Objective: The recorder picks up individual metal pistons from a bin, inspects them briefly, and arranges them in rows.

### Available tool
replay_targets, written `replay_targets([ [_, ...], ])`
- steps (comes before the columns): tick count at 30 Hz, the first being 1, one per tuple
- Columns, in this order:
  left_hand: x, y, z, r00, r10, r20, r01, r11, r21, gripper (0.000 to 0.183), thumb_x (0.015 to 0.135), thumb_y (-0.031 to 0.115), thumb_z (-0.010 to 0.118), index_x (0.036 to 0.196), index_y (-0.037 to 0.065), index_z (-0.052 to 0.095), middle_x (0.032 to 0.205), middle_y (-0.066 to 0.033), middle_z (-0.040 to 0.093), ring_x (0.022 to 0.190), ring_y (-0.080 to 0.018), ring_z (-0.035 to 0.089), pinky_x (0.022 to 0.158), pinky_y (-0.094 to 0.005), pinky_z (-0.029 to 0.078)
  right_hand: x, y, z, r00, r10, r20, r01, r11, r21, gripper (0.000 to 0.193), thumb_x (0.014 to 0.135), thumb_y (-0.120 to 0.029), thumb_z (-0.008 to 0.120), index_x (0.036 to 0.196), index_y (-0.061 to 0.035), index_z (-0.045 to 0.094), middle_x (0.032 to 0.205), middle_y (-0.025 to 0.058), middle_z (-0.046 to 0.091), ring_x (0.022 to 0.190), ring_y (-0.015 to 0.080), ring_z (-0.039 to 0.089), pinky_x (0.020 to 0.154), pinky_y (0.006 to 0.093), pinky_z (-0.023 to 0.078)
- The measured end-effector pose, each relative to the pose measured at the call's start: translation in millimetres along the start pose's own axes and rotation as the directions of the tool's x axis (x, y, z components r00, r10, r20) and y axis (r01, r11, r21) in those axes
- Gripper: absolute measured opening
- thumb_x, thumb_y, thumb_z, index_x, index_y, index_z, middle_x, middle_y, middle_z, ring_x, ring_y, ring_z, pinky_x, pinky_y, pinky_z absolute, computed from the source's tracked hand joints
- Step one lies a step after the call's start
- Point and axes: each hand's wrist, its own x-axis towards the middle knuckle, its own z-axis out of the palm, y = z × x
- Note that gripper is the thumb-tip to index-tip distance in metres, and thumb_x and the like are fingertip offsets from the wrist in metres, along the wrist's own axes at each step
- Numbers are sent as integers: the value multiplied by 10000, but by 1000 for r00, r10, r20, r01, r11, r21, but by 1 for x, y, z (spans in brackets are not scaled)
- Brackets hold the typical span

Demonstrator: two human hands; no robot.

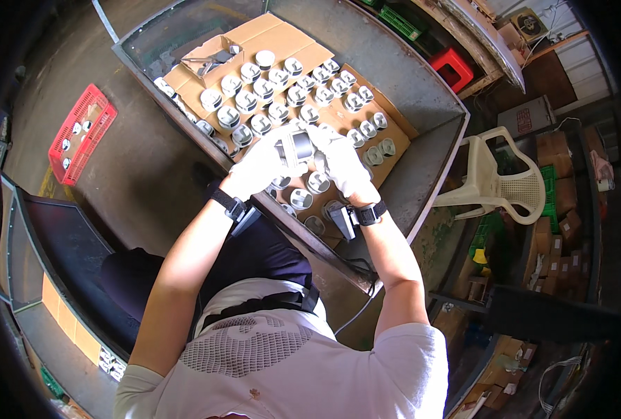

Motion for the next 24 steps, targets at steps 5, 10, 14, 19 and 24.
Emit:
replay_targets([
  [5,-6,10,0,980,104,-168,-51,954,294,745,740,38,833,1357,6,415,1264,-130,590,1147,-205,599,955,-339,531,-3,-8,-12,990,1,-141,0,1000,5,331,1017,-315,570,1141,-36,699,864,-17,657,686,46,529,612,211,409],
  [10,-5,-9,-13,984,54,-173,-76,989,-124,736,763,25,816,1351,13,374,1248,-129,582,1154,-209,598,940,-356,547,-5,-8,-15,980,47,-195,-44,999,20,324,1017,-330,573,1021,-41,719,754,-34,639,598,45,496,547,216,380],
  [14,-10,0,-2,975,93,-202,-97,995,-12,737,743,-1,821,1347,25,401,1242,-132,589,1152,-209,600,926,-354,558,-10,-1,-22,974,61,-218,-67,998,-20,317,1014,-330,580,1013,-46,722,771,-33,647,606,44,501,550,213,380],
  [19,-12,15,-3,960,195,-203,-174,978,114,654,714,-10,830,1283,32,510,1144,-103,640,1117,-184,615,920,-341,556,-13,-10,-11,978,33,-208,-33,999,5,308,1011,-326,582,1007,-51,721,772,-37,646,608,45,506,553,214,384],
  [24,-16,23,-9,932,339,-129,-76,529,845,274,832,106,711,1080,4,654,1054,-166,679,966,-288,661,832,-375,534,-20,-1,-12,996,91,-10,-91,996,15,321,1006,-322,587,1084,-41,720,820,-20,681,604,50,507,556,217,389],
])
